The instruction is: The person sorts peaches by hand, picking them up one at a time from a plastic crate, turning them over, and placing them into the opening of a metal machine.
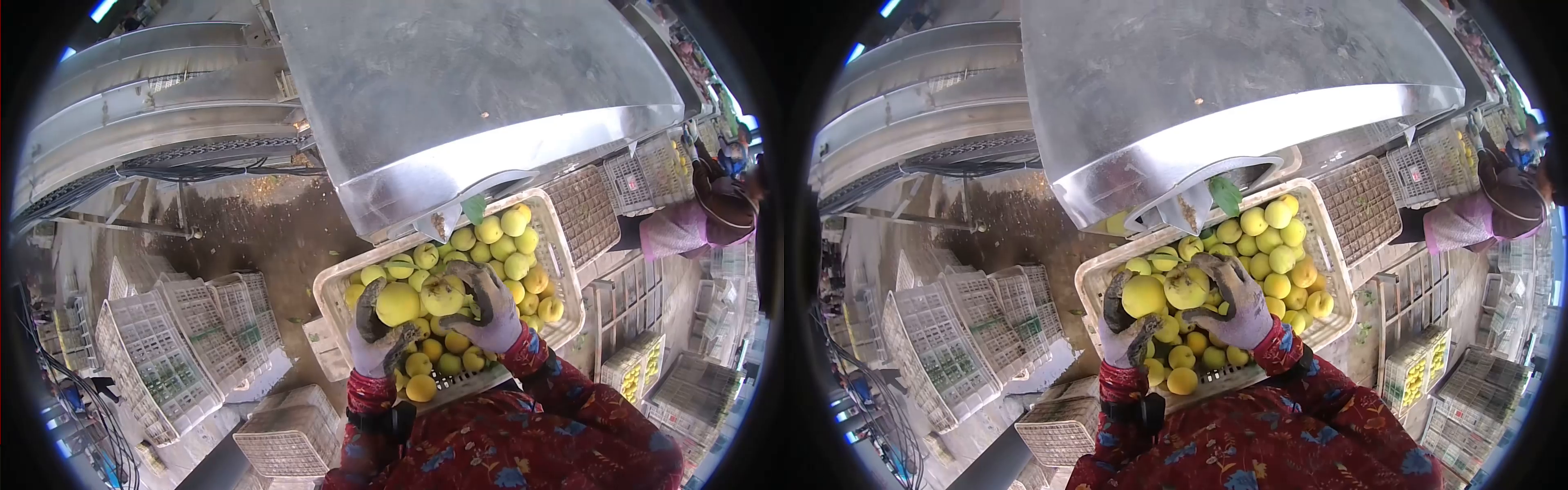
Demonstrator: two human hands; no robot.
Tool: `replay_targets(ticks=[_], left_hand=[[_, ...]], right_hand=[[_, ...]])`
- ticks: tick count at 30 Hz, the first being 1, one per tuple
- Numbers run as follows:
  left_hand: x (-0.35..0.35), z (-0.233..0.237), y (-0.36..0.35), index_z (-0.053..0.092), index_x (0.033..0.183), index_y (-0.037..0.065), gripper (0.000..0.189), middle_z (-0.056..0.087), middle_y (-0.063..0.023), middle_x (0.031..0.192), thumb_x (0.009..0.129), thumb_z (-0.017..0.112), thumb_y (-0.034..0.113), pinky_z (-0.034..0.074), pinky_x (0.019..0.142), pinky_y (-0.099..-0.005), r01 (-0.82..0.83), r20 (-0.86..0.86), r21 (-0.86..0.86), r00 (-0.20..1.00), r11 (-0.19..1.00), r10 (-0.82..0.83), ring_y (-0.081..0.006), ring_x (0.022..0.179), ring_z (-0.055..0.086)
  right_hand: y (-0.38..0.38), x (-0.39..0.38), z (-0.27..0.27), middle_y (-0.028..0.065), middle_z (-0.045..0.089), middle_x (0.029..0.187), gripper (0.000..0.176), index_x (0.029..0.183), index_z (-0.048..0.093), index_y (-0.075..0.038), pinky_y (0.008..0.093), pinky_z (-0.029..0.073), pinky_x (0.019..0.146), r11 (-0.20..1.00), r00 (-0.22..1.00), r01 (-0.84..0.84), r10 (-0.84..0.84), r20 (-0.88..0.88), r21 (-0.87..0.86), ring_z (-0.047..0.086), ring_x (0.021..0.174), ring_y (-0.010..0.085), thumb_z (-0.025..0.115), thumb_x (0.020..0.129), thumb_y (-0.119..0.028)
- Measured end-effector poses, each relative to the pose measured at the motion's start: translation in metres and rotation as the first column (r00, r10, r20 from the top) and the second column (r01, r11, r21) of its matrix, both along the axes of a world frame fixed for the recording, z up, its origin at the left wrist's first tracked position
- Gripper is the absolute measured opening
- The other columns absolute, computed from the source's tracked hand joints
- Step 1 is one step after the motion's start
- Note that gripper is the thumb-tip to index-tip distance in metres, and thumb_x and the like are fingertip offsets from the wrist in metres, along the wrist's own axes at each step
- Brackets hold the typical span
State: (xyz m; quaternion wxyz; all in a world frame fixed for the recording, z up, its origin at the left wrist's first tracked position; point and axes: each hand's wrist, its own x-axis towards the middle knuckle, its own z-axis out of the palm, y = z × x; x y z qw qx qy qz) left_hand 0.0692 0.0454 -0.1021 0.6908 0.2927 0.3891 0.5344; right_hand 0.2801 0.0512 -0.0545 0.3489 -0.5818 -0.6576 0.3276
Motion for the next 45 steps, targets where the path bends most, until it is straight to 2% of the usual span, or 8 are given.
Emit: replay_targets(ticks=[6,22,25,29,35,38,41,45], left_hand=[[0.004,0.018,0.016,0.038,0.146,-0.001,0.073,0.054,-0.0136,0.134,0.080,0.068,-0.010,0.057,0.086,-0.0308,-0.015,0.125,-0.063,0.992,0.998,0.023,-0.0230,0.114,0.061],[0.002,-0.029,0.024,0.037,0.146,0.002,0.065,0.049,-0.0116,0.142,0.088,0.066,0.000,0.050,0.099,-0.0368,0.019,-0.200,-0.088,0.979,0.996,-0.036,-0.0215,0.121,0.052],[0.001,-0.062,0.001,0.052,0.134,0.007,0.048,0.054,-0.0112,0.133,0.089,0.065,0.014,0.047,0.098,-0.0457,0.343,-0.912,-0.201,0.276,0.918,-0.303,-0.0304,0.117,0.056],[0.030,-0.088,-0.023,0.061,0.121,0.011,0.041,0.058,-0.0131,0.118,0.084,0.063,0.028,0.042,0.096,-0.0545,0.603,-0.790,-0.601,-0.550,0.525,-0.272,-0.0361,0.114,0.053],[0.027,-0.136,-0.048,0.062,0.118,0.014,0.046,0.059,-0.0092,0.113,0.075,0.070,0.029,0.042,0.091,-0.0516,0.608,-0.791,-0.548,-0.600,0.574,-0.119,-0.0304,0.105,0.059],[0.021,-0.072,-0.013,0.061,0.122,0.012,0.048,0.062,-0.0116,0.115,0.075,0.071,0.018,0.045,0.092,-0.0516,0.592,-0.818,-0.574,-0.453,0.566,-0.354,-0.0338,0.104,0.061],[-0.013,-0.073,-0.010,0.055,0.131,0.007,0.057,0.062,-0.0132,0.125,0.077,0.071,0.005,0.051,0.094,-0.0465,0.463,-0.891,-0.124,0.337,0.878,-0.303,-0.0321,0.111,0.062],[-0.021,-0.049,-0.010,0.045,0.141,-0.003,0.064,0.056,-0.0116,0.135,0.082,0.071,-0.008,0.053,0.096,-0.0322,0.126,-0.024,-0.298,0.990,0.946,-0.139,-0.0202,0.123,0.054]], right_hand=[[0.090,-0.008,-0.039,0.0198,0.054,0.120,0.073,0.129,0.052,-0.004,0.0491,0.043,0.093,0.913,0.767,0.190,-0.368,0.525,0.361,0.051,0.111,0.0400,0.084,0.070,-0.030],[0.084,-0.007,-0.027,0.0167,0.061,0.112,0.064,0.119,0.057,-0.002,0.0501,0.042,0.093,0.944,0.849,0.228,-0.313,0.426,0.241,0.052,0.110,0.0411,0.081,0.069,-0.036],[0.112,-0.009,-0.046,0.0198,0.060,0.109,0.052,0.106,0.059,-0.001,0.0514,0.042,0.091,0.891,0.758,0.094,-0.353,0.548,0.444,0.050,0.109,0.0432,0.080,0.074,-0.035],[0.078,-0.001,-0.022,0.0191,0.057,0.112,0.044,0.104,0.058,-0.002,0.0492,0.043,0.090,0.860,0.888,0.282,-0.402,0.222,0.426,0.050,0.111,0.0411,0.080,0.074,-0.025],[0.012,0.004,-0.180,0.0153,0.049,0.125,0.051,0.118,0.059,-0.010,0.0454,0.039,0.095,0.929,0.403,-0.152,0.371,0.837,-0.338,0.047,0.113,0.0320,0.073,0.076,-0.035],[0.032,-0.002,-0.206,0.0157,0.047,0.127,0.056,0.118,0.059,-0.012,0.0463,0.039,0.097,0.870,0.285,-0.171,0.492,0.822,-0.462,0.045,0.117,0.0330,0.075,0.072,-0.040],[0.041,0.001,-0.150,0.0185,0.050,0.128,0.056,0.121,0.059,-0.010,0.0488,0.039,0.101,0.861,0.631,-0.107,0.445,0.635,-0.497,0.044,0.123,0.0371,0.075,0.075,-0.038],[0.027,0.023,-0.077,0.0179,0.057,0.125,0.067,0.129,0.056,-0.007,0.0366,0.049,0.095,0.888,0.964,-0.247,0.267,-0.001,-0.389,0.058,0.114,0.0307,0.084,0.072,-0.029]])
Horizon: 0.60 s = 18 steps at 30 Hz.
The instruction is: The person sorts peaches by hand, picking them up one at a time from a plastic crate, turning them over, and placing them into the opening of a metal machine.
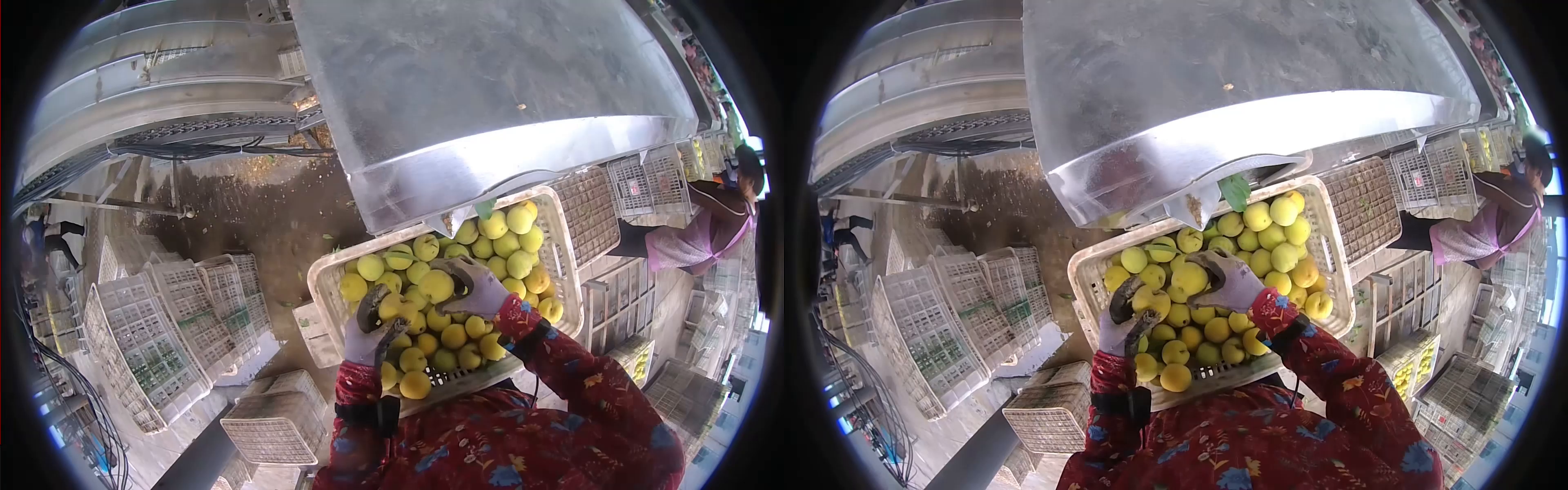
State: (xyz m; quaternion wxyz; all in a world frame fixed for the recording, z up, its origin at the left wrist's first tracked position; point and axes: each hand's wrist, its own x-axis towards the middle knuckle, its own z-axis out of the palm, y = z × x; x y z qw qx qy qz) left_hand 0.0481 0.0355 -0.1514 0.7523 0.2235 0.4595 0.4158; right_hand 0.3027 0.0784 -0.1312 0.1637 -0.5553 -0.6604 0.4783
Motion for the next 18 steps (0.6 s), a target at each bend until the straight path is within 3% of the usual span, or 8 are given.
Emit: replay_targets(ticks=[1,4,7,10,12,15,16,18], left_hand=[[0.003,0.003,0.001,0.045,0.141,-0.003,0.064,0.055,-0.0122,0.135,0.082,0.071,-0.007,0.053,0.096,-0.0328,-0.031,0.023,0.039,0.999,0.999,0.030,-0.0208,0.122,0.055],[0.010,0.014,0.003,0.044,0.142,-0.002,0.065,0.054,-0.0135,0.136,0.082,0.070,-0.006,0.054,0.095,-0.0346,-0.109,0.119,0.097,0.988,0.989,0.097,-0.0226,0.120,0.057],[0.017,0.030,0.009,0.044,0.140,-0.002,0.064,0.053,-0.0143,0.137,0.082,0.069,-0.006,0.055,0.093,-0.0358,-0.160,0.236,0.090,0.962,0.983,0.135,-0.0242,0.119,0.058],[0.028,0.038,0.015,0.045,0.138,0.000,0.063,0.054,-0.0151,0.135,0.080,0.070,-0.006,0.054,0.094,-0.0369,-0.210,0.314,0.118,0.935,0.970,0.164,-0.0264,0.120,0.058],[0.035,0.043,0.018,0.045,0.138,0.003,0.069,0.053,-0.0158,0.135,0.076,0.074,-0.006,0.051,0.101,-0.0396,-0.215,0.331,0.116,0.929,0.970,0.166,-0.0284,0.122,0.056],[0.042,0.063,0.026,0.048,0.130,0.001,0.057,0.057,-0.0165,0.129,0.078,0.070,-0.009,0.058,0.088,-0.0340,-0.223,0.283,0.211,0.946,0.952,0.159,-0.0274,0.114,0.060],[0.039,0.071,0.028,0.047,0.130,0.002,0.064,0.057,-0.0160,0.127,0.074,0.074,-0.012,0.059,0.087,-0.0356,-0.189,0.249,0.056,0.954,0.980,0.169,-0.0267,0.112,0.061],[0.049,0.068,0.030,0.047,0.128,0.002,0.066,0.057,-0.0145,0.125,0.071,0.076,-0.014,0.060,0.086,-0.0356,-0.218,0.123,0.208,0.973,0.953,0.196,-0.0252,0.111,0.061]], right_hand=[[-0.002,-0.002,0.021,0.0173,0.058,0.124,0.069,0.131,0.055,-0.006,0.0337,0.051,0.093,1.000,0.991,0.009,-0.011,-0.136,-0.018,0.061,0.110,0.0281,0.085,0.071,-0.026],[-0.018,-0.011,0.039,0.0157,0.059,0.123,0.075,0.135,0.051,-0.004,0.0312,0.054,0.087,0.968,0.908,0.249,-0.229,-0.352,0.013,0.064,0.106,0.0219,0.087,0.071,-0.020],[-0.022,-0.016,0.059,0.0136,0.064,0.115,0.074,0.128,0.052,-0.001,0.0333,0.056,0.084,0.920,0.808,0.393,-0.339,-0.482,0.011,0.067,0.101,0.0200,0.090,0.067,-0.020],[-0.022,-0.013,0.080,0.0097,0.068,0.104,0.071,0.119,0.053,-0.001,0.0328,0.057,0.078,0.900,0.938,0.338,-0.298,-0.177,0.276,0.069,0.092,0.0195,0.093,0.063,-0.021],[-0.017,-0.018,0.081,0.0091,0.068,0.098,0.069,0.113,0.053,-0.001,0.0323,0.057,0.074,0.817,0.893,0.449,-0.409,-0.187,0.360,0.069,0.086,0.0200,0.094,0.062,-0.023],[0.017,-0.029,0.074,0.0117,0.065,0.092,0.064,0.108,0.054,-0.003,0.0349,0.054,0.066,0.619,0.773,0.582,-0.622,-0.123,0.528,0.067,0.077,0.0258,0.093,0.061,-0.023],[0.040,-0.025,0.054,0.0118,0.063,0.094,0.061,0.107,0.054,-0.003,0.0394,0.053,0.072,0.582,0.774,0.526,-0.630,-0.065,0.621,0.065,0.081,0.0289,0.091,0.062,-0.025],[0.082,-0.027,0.040,0.0167,0.059,0.103,0.066,0.112,0.054,-0.003,0.0474,0.048,0.084,0.704,0.766,0.311,-0.583,0.270,0.638,0.059,0.097,0.0360,0.088,0.063,-0.031]])
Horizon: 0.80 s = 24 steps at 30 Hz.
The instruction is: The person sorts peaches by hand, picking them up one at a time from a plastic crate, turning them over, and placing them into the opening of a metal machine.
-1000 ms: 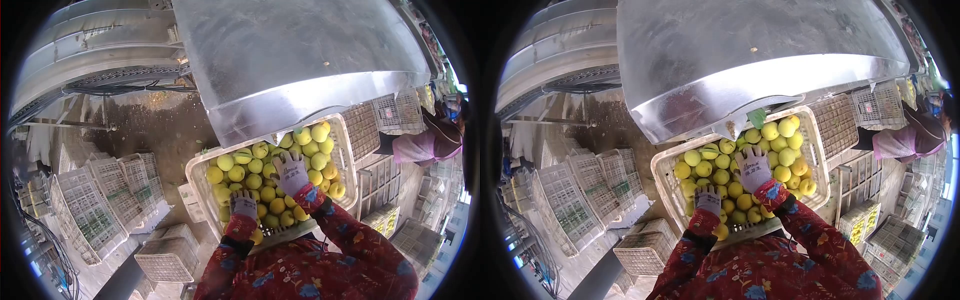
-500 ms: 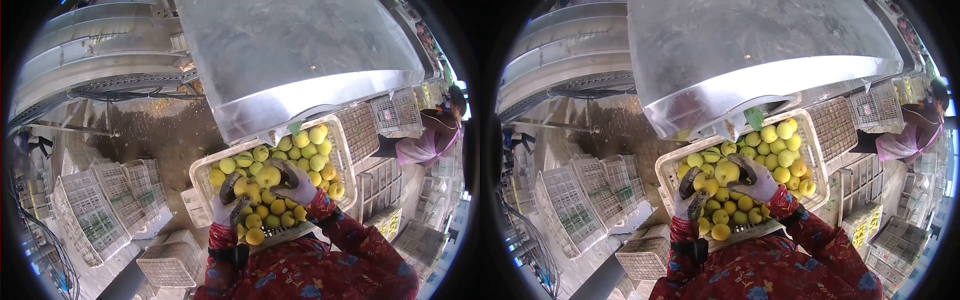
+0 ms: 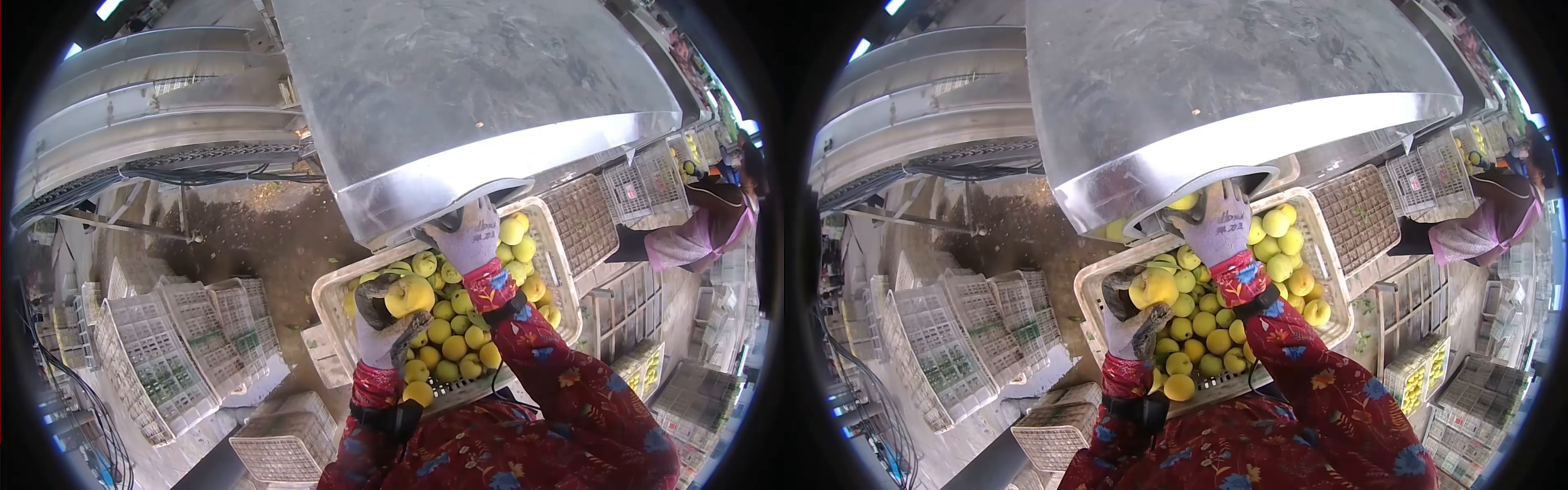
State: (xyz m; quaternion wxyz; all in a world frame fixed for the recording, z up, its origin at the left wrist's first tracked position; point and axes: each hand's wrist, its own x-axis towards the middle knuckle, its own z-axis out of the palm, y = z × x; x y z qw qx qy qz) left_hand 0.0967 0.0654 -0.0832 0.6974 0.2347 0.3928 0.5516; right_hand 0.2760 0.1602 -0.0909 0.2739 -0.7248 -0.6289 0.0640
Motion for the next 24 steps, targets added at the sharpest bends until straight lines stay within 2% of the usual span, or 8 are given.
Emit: replay_targets(ticks=[7,10,13,15,17,19,22,24], left_hand=[[0.006,-0.038,0.006,0.044,0.134,0.003,0.066,0.057,-0.0145,0.127,0.077,0.071,-0.013,0.056,0.092,-0.0336,-0.017,-0.165,0.103,0.986,0.995,0.034,-0.0241,0.111,0.062],[0.022,-0.038,0.006,0.043,0.135,0.003,0.057,0.054,-0.0125,0.130,0.083,0.064,-0.011,0.052,0.098,-0.0359,0.088,-0.502,0.363,0.857,0.927,0.116,-0.0240,0.116,0.058],[0.020,-0.019,0.008,0.043,0.135,0.003,0.056,0.051,-0.0117,0.130,0.084,0.063,-0.010,0.050,0.100,-0.0363,-0.018,-0.038,0.201,0.999,0.979,0.027,-0.0223,0.119,0.054],[0.000,-0.029,-0.002,0.042,0.137,0.004,0.057,0.052,-0.0101,0.129,0.086,0.063,-0.008,0.048,0.102,-0.0363,0.000,-0.147,0.082,0.989,0.997,0.012,-0.0219,0.121,0.052],[-0.030,-0.070,-0.020,0.045,0.136,0.003,0.054,0.052,-0.0111,0.131,0.087,0.067,0.003,0.048,0.102,-0.0405,0.250,-0.603,-0.017,0.769,0.968,-0.210,-0.0276,0.121,0.052],[-0.025,-0.067,-0.031,0.052,0.131,0.006,0.048,0.053,-0.0122,0.131,0.087,0.067,0.017,0.043,0.105,-0.0484,0.457,-0.883,-0.262,0.242,0.850,-0.402,-0.0304,0.120,0.053],[-0.009,-0.082,-0.059,0.060,0.124,0.010,0.043,0.058,-0.0120,0.127,0.087,0.061,0.031,0.033,0.108,-0.0584,0.613,-0.825,-0.563,-0.463,0.554,-0.325,-0.0345,0.121,0.051],[-0.001,-0.113,-0.078,0.065,0.116,0.011,0.039,0.061,-0.0134,0.124,0.086,0.057,0.034,0.021,0.111,-0.0653,0.608,-0.694,-0.720,-0.642,0.335,-0.326,-0.0348,0.122,0.051]], right_hand=[[-0.066,0.010,0.042,0.0209,0.054,0.122,0.077,0.129,0.051,-0.002,0.0500,0.044,0.093,0.904,0.894,-0.392,0.419,-0.161,0.172,0.053,0.110,0.0395,0.086,0.067,-0.031],[-0.092,-0.012,0.019,0.0209,0.055,0.124,0.076,0.130,0.050,-0.002,0.0483,0.044,0.093,0.919,0.916,-0.365,0.383,-0.122,0.147,0.054,0.111,0.0391,0.086,0.068,-0.029],[-0.072,-0.010,0.019,0.0195,0.057,0.121,0.076,0.132,0.050,-0.002,0.0475,0.043,0.092,0.960,0.941,-0.228,0.260,-0.216,0.159,0.054,0.108,0.0393,0.085,0.070,-0.028],[-0.042,-0.008,0.010,0.0160,0.059,0.117,0.070,0.124,0.053,0.001,0.0493,0.042,0.089,0.965,0.994,-0.103,0.109,-0.009,0.242,0.054,0.104,0.0387,0.082,0.072,-0.035],[0.001,-0.003,-0.015,0.0160,0.060,0.116,0.063,0.116,0.056,0.000,0.0490,0.041,0.087,0.988,0.966,-0.147,0.134,0.222,0.042,0.051,0.106,0.0385,0.079,0.074,-0.040],[0.007,-0.004,0.002,0.0166,0.060,0.114,0.054,0.110,0.058,-0.001,0.0504,0.041,0.089,0.984,0.961,-0.155,0.131,0.242,0.085,0.049,0.111,0.0401,0.078,0.075,-0.037],[-0.020,0.006,0.013,0.0155,0.063,0.106,0.048,0.107,0.058,-0.002,0.0519,0.044,0.087,0.933,0.996,-0.059,0.079,-0.042,0.355,0.055,0.106,0.0394,0.076,0.077,-0.036],[-0.056,0.012,-0.017,0.0150,0.066,0.098,0.047,0.108,0.056,-0.002,0.0501,0.048,0.084,0.959,0.939,-0.219,0.257,-0.227,0.180,0.062,0.096,0.0389,0.074,0.079,-0.034]])
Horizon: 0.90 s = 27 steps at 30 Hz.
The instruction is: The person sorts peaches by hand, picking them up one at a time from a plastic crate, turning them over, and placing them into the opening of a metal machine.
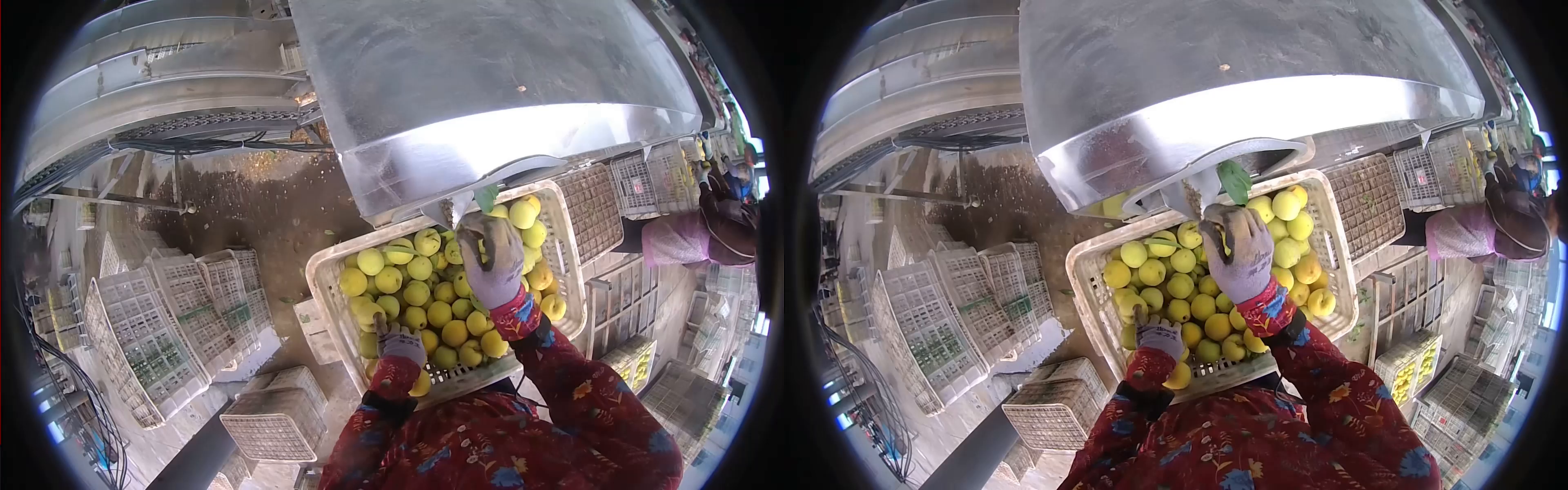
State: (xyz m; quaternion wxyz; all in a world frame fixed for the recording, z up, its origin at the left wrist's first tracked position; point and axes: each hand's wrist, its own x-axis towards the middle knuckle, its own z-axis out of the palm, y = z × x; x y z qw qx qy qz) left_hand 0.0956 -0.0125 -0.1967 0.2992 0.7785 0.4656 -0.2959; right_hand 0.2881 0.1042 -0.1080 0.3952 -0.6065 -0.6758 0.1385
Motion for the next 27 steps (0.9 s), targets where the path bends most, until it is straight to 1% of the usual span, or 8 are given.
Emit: replay_targets(ticks=[2,4,8,13,16,18,19,27], left_hand=[[-0.001,-0.005,-0.005,0.065,0.114,0.010,0.040,0.064,-0.0151,0.119,0.086,0.058,0.036,0.028,0.108,-0.0625,-0.039,0.026,-0.086,0.999,0.996,0.041,-0.0354,0.117,0.056],[-0.004,-0.001,-0.006,0.065,0.112,0.008,0.041,0.067,-0.0169,0.114,0.085,0.058,0.038,0.036,0.103,-0.0589,-0.039,0.086,-0.184,0.995,0.982,0.055,-0.0359,0.111,0.060],[-0.007,0.008,0.015,0.059,0.121,0.007,0.055,0.068,-0.0193,0.110,0.083,0.061,0.047,0.045,0.097,-0.0530,0.021,0.162,-0.344,0.986,0.939,0.038,-0.0374,0.108,0.063],[0.007,-0.003,0.011,0.053,0.128,0.003,0.072,0.064,-0.0217,0.118,0.075,0.071,0.049,0.046,0.097,-0.0533,0.089,0.150,-0.344,0.988,0.935,-0.038,-0.0411,0.113,0.060],[-0.010,0.038,0.014,0.051,0.132,0.003,0.072,0.063,-0.0187,0.120,0.075,0.077,0.037,0.050,0.095,-0.0480,-0.267,0.239,-0.135,0.926,0.954,0.293,-0.0359,0.113,0.062],[-0.041,0.042,0.032,0.056,0.123,0.001,0.062,0.057,-0.0166,0.124,0.072,0.082,0.022,0.053,0.091,-0.0402,-0.603,0.675,-0.467,0.229,0.647,0.701,-0.0277,0.111,0.061],[-0.046,0.039,0.040,0.051,0.132,0.001,0.071,0.056,-0.0136,0.125,0.070,0.085,0.009,0.052,0.093,-0.0365,-0.499,0.580,-0.728,-0.081,0.471,0.811,-0.0229,0.111,0.060],[-0.014,0.104,0.060,0.046,0.135,0.003,0.068,0.059,-0.0123,0.124,0.076,0.081,0.004,0.054,0.093,-0.0347,-0.249,0.512,-0.853,-0.568,0.458,0.644,-0.0221,0.109,0.062]], right_hand=[[-0.023,-0.009,-0.043,0.0158,0.068,0.095,0.053,0.114,0.053,-0.001,0.0467,0.052,0.081,0.767,0.985,-0.089,0.162,0.058,-0.635,0.066,0.091,0.0384,0.075,0.080,-0.035],[-0.026,-0.029,-0.116,0.0195,0.068,0.101,0.062,0.119,0.049,-0.002,0.0451,0.053,0.085,0.524,0.978,0.065,0.134,0.157,-0.849,0.066,0.099,0.0376,0.076,0.078,-0.039],[-0.028,-0.066,-0.142,0.0235,0.066,0.108,0.073,0.124,0.043,-0.002,0.0462,0.053,0.087,0.506,0.939,0.313,-0.039,0.341,-0.804,0.067,0.100,0.0359,0.074,0.076,-0.048],[-0.041,-0.037,-0.114,0.0186,0.067,0.106,0.075,0.123,0.049,-0.003,0.0415,0.054,0.084,0.639,0.999,0.048,-0.041,0.029,-0.767,0.068,0.097,0.0298,0.082,0.070,-0.044],[-0.058,-0.006,-0.048,0.0142,0.067,0.107,0.067,0.118,0.055,-0.004,0.0353,0.055,0.083,0.835,0.955,-0.189,0.033,-0.296,-0.517,0.068,0.094,0.0247,0.088,0.067,-0.030],[-0.064,0.002,-0.005,0.0110,0.066,0.114,0.064,0.119,0.057,-0.005,0.0336,0.055,0.083,0.894,0.894,-0.242,0.055,-0.445,-0.377,0.067,0.096,0.0214,0.090,0.066,-0.018],[-0.064,-0.002,0.008,0.0113,0.065,0.115,0.064,0.119,0.057,-0.005,0.0335,0.055,0.083,0.909,0.883,-0.218,0.029,-0.468,-0.356,0.067,0.098,0.0217,0.090,0.065,-0.019],[-0.028,-0.018,0.040,0.0151,0.060,0.109,0.063,0.110,0.056,-0.004,0.0402,0.053,0.080,0.997,0.914,0.070,-0.078,-0.398,-0.034,0.063,0.096,0.0308,0.092,0.063,-0.025]])
